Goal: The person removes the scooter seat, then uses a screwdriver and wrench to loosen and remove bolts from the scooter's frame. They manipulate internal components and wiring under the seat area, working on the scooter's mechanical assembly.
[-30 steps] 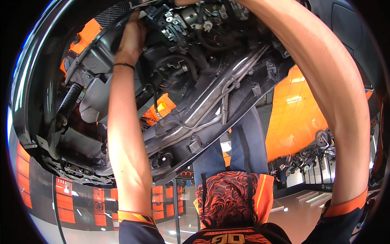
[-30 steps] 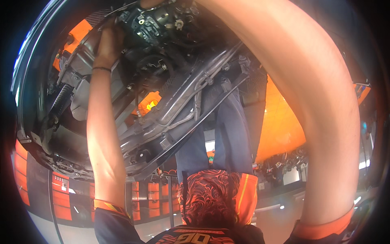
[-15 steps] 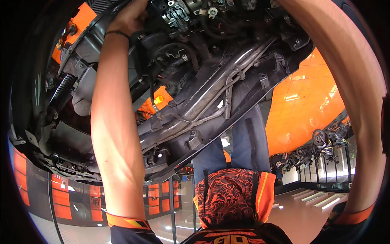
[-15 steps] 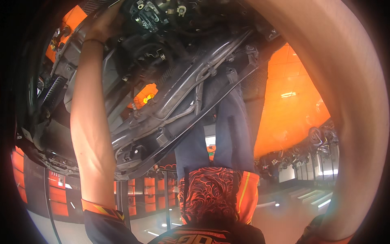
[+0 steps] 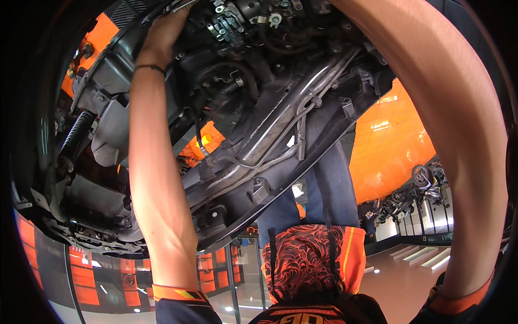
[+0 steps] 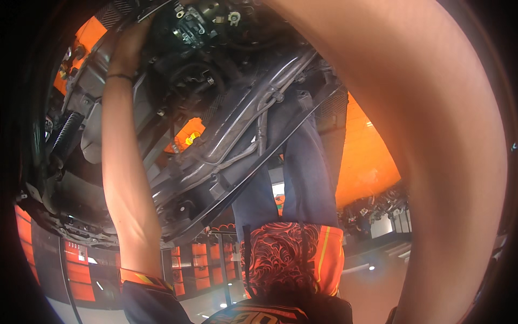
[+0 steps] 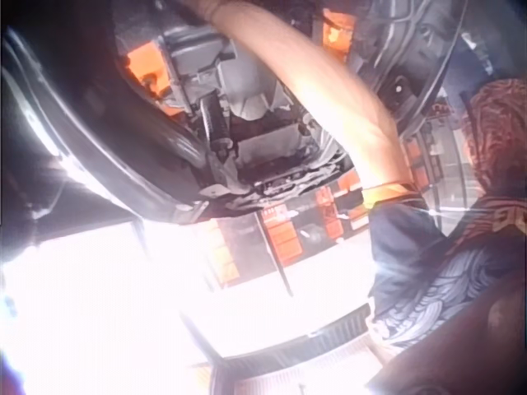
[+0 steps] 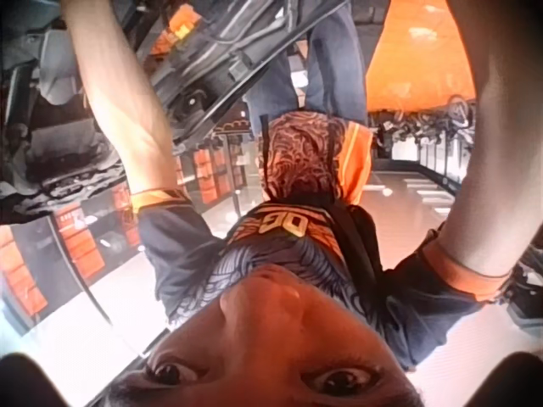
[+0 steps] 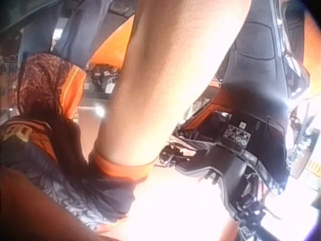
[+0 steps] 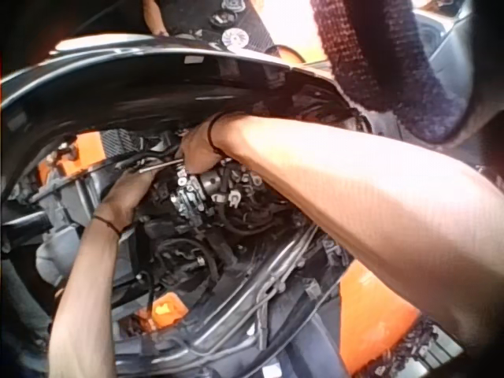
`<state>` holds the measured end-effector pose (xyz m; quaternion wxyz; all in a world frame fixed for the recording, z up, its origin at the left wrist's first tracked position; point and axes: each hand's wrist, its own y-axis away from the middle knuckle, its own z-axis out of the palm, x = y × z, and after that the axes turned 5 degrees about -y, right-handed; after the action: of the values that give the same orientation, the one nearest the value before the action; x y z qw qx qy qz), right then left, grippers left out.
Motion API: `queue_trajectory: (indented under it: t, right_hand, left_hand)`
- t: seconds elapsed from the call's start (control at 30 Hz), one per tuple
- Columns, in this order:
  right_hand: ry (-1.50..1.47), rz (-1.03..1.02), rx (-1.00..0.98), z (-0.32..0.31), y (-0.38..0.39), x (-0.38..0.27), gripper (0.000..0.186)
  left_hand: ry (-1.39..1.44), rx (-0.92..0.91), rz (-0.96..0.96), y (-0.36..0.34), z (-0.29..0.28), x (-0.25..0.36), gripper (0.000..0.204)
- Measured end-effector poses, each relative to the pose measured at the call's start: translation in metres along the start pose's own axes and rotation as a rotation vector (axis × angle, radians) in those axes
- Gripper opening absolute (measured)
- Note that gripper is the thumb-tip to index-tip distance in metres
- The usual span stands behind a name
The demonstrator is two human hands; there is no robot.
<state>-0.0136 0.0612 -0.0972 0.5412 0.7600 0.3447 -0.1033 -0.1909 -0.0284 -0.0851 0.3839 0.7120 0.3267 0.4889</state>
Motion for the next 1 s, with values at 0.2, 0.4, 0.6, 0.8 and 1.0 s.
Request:
queue_trajectory:
  t: [0.2, 0.4, 0.6, 0.8, 1.0]
  right_hand:
    - [-0.120, 0.002, 0.067, 0.008, 0.007, 0.004, 0.050]
    - [-0.321, -0.054, 0.446, 0.048, 0.029, -0.017, 0.042]
    - [-1.181, 0.165, 1.121, 0.068, 0.106, -0.099, 0.037]
    - [-1.817, 0.271, 0.971, 0.098, 0.207, -0.114, 0.049]
    - [-2.198, 0.165, 1.150, 0.124, 0.305, -0.087, 0.043]
  left_hand:
    - [-0.312, 0.262, 0.202, 0.023, 0.004, -0.019, 0.055]
    - [-0.402, 0.224, 0.372, 0.055, -0.026, -0.020, 0.080]
    - [-0.138, -0.117, 0.423, 0.098, -0.019, 0.027, 0.079]
    - [-0.680, 0.009, 0.877, 0.180, 0.058, 0.079, 0.089]
    - [-0.621, -0.231, 1.004, 0.231, 0.106, 0.115, 0.113]
